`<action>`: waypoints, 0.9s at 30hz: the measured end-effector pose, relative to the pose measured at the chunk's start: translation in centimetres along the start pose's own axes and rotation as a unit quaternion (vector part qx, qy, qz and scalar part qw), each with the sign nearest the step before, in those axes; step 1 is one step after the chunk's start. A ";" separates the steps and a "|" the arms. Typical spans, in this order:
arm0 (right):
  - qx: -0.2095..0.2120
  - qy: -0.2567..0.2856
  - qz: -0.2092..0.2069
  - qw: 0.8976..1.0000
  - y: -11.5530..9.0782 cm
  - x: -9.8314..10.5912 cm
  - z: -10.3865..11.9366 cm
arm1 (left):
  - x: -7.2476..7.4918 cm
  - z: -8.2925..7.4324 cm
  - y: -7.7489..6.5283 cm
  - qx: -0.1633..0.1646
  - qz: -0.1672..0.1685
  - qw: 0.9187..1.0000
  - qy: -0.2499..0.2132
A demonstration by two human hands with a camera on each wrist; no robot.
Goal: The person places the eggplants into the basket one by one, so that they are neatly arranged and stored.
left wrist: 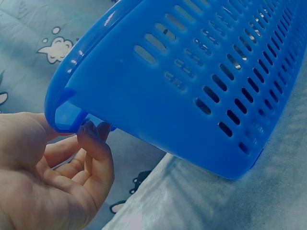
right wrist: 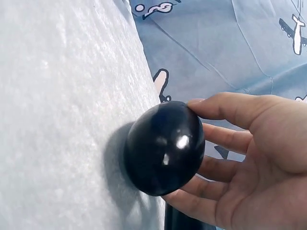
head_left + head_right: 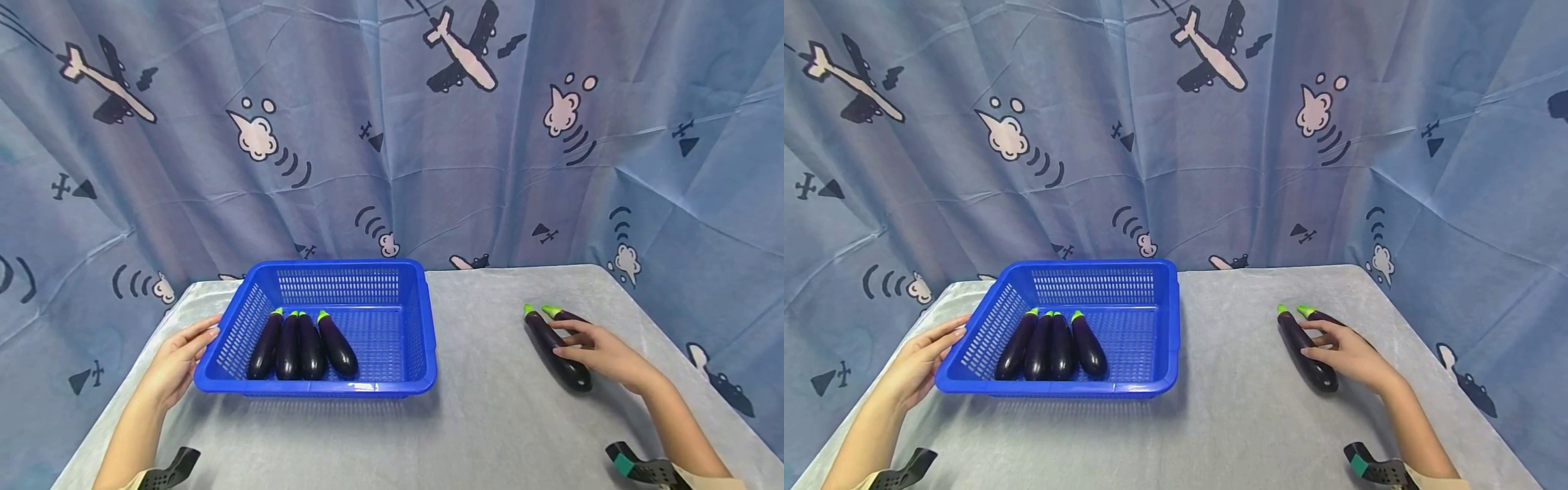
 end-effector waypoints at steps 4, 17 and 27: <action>0.003 0.014 0.009 1.000 0.0 -0.3 0.3 | 0.0 0.0 0.0 0.001 -0.001 1.000 0.001; 0.011 0.045 0.024 0.999 0.1 -1.3 1.6 | 0.0 0.0 0.0 -0.003 0.000 1.000 -0.004; 0.000 0.063 0.037 0.997 0.1 -1.9 2.6 | 0.1 0.1 0.1 0.008 -0.004 1.000 0.004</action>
Point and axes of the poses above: each hand's wrist, its own y-axis towards the middle knuckle, its own x-axis out of the back of the hand, z = x × y, the point moved 3 cm from there along y, towards the middle knuckle, and after that the axes turned 8 degrees about y, right-handed, at the moved point
